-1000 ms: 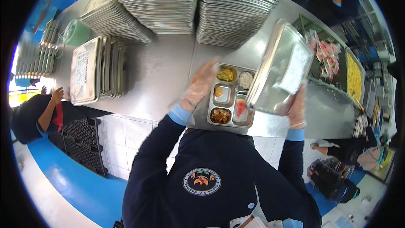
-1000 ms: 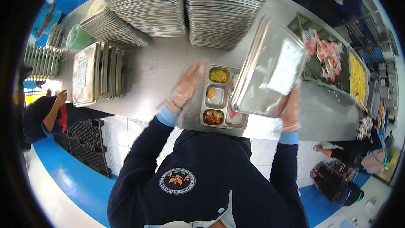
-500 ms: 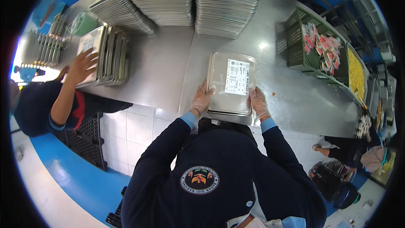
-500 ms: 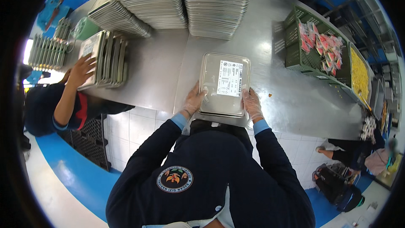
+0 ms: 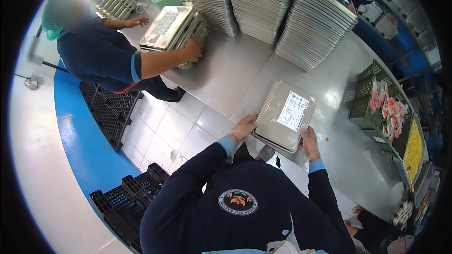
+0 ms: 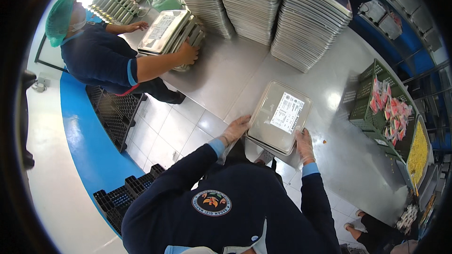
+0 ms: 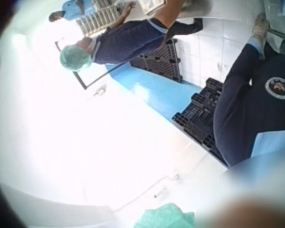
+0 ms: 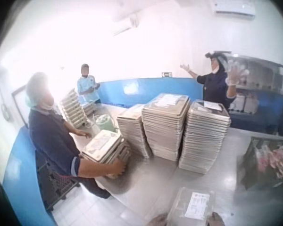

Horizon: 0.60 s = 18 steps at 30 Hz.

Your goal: The person assembles compartmentalized metal meal trays by placing pre-portioned food items and a wrapped watermelon slice into each section. They then close the trays with lids and stack them. Later, the person moves to a large bowl of rice and scoops it into a red basin.

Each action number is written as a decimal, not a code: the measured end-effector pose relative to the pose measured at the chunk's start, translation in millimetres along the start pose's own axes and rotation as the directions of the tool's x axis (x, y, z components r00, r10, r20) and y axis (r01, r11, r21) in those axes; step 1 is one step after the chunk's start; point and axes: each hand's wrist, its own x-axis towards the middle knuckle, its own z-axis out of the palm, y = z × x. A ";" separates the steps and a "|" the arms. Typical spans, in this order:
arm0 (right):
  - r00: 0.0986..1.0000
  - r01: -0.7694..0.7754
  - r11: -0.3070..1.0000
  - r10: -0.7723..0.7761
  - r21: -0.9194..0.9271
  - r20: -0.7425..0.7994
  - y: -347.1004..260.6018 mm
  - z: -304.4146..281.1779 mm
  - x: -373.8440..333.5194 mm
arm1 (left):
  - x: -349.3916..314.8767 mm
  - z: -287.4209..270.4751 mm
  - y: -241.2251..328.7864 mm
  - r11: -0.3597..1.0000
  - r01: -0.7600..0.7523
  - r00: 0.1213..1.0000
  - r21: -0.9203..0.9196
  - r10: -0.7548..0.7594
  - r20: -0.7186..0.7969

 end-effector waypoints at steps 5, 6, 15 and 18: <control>0.998 0.027 1.000 -0.027 -0.004 0.053 -25.2 58.5 -1.0 | -26.6 -54.4 15.9 0.988 0.113 0.993 0.103 -0.116 0.030; 0.997 0.063 0.997 -0.061 -0.053 0.037 -32.5 72.6 4.0 | -27.9 -69.8 20.8 0.991 0.115 0.993 0.074 -0.118 0.029; 0.973 0.226 0.951 -0.212 -0.212 0.087 -127.4 237.3 42.7 | -0.7 -236.1 23.8 0.983 0.073 0.994 -0.167 -0.085 -0.067; 0.974 0.228 0.924 -0.215 -0.306 0.075 -165.4 293.3 56.9 | 17.5 -292.0 17.3 0.980 0.088 0.987 -0.177 -0.110 -0.118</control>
